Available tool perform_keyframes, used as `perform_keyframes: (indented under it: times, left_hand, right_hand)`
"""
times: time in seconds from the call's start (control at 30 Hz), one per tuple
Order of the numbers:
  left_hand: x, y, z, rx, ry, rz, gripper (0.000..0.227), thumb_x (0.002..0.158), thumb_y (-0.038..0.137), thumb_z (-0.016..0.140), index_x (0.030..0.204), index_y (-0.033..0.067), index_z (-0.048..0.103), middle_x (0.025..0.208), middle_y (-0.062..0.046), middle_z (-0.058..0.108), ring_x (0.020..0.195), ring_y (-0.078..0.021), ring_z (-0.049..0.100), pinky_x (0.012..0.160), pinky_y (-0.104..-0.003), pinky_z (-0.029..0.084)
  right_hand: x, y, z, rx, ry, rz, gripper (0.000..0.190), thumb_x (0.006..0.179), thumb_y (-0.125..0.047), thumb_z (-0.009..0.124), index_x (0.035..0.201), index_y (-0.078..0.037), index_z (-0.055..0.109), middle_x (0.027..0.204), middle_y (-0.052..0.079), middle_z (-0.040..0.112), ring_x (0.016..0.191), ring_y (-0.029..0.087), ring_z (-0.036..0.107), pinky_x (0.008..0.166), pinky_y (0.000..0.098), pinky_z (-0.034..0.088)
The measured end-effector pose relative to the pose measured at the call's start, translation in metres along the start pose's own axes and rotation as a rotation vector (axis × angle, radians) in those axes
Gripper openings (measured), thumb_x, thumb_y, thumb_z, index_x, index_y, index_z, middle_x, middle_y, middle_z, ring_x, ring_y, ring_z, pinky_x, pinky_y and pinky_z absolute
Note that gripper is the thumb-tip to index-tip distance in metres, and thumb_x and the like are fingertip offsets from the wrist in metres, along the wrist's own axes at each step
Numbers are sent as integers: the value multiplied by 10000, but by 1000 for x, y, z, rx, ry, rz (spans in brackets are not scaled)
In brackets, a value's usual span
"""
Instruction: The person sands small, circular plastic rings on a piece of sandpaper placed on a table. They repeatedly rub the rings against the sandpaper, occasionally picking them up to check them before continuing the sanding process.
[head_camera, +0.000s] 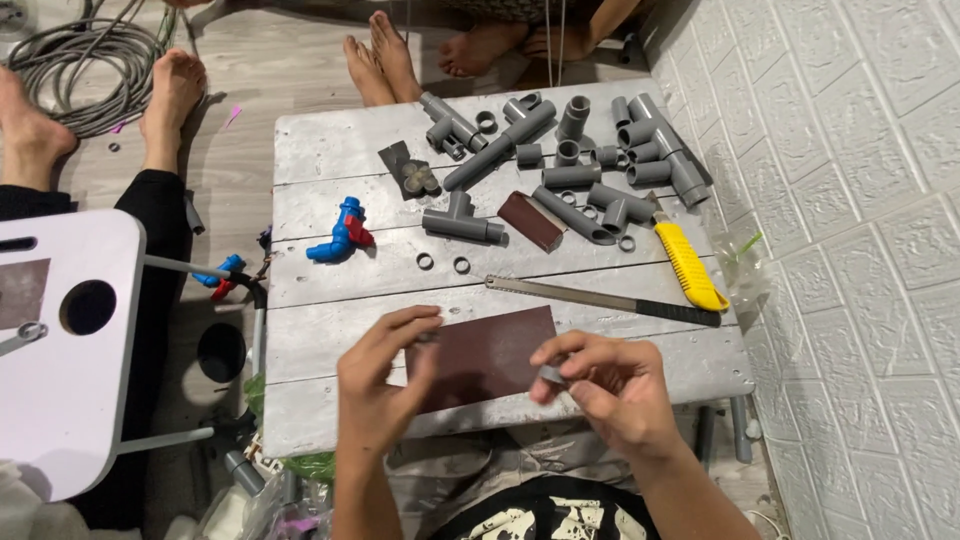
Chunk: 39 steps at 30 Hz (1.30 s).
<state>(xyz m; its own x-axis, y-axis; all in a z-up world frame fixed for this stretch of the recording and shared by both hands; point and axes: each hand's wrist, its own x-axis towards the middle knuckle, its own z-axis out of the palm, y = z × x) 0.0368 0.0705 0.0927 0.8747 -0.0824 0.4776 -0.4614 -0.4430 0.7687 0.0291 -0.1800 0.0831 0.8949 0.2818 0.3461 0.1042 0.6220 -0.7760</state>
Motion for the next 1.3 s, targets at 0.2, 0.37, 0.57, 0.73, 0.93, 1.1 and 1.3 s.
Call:
perform_keyframes:
  times: [0.2,0.37,0.57,0.73,0.93,1.1,1.3]
  left_hand:
    - [6,29,16,-175,-22,181,236,880,-20,603,1098,3,690,1115,-202,669,1030,-319,695,875,-361,628]
    - [6,32,24,-247,-30,238,252,888,-29,552,1096,5,692,1062,-202,667,953,-304,718,829,-335,642]
    - [4,25,28,-223,-15,284,228,847,-44,752,1054,45,712,1056,-167,651,914,-247,719,751,-253,648]
    - [2,22,29,-305,4,359,191,930,-71,681,1105,8,675,1002,-181,717,887,-258,755,796,-292,665]
    - [3,24,48,-324,223,347,338,757,-79,786,1091,-43,746,860,-142,777,674,-273,755,602,-354,636]
    - [4,20,45,-419,174,370,404,757,-74,792,1149,-97,696,859,-173,773,669,-288,748,613,-396,641]
    - [2,12,54,-432,217,473,453,767,1,831,1157,-151,657,817,-184,759,621,-291,719,581,-394,626]
  right_hand:
    - [15,-3,11,-586,51,-130,114,884,-39,718,962,43,715,980,269,755,836,344,815,707,329,741]
    - [20,-4,14,-836,44,-238,117,863,-45,748,948,31,723,942,187,782,876,275,820,779,267,697]
    - [20,-2,9,-881,-73,-327,140,889,-67,717,972,45,710,969,241,765,898,331,815,827,322,690]
    - [19,-3,9,-880,-89,-334,97,896,-39,707,968,27,712,982,242,763,891,317,811,818,312,690]
    - [27,-5,26,-819,28,-317,56,799,22,797,830,-22,783,817,164,798,659,221,776,619,312,627]
    - [26,-5,26,-817,19,-309,54,803,19,794,832,-27,786,826,164,802,651,221,779,614,303,625]
    - [23,-6,30,-820,4,-324,73,797,27,793,855,-17,791,859,178,810,668,232,798,615,308,642]
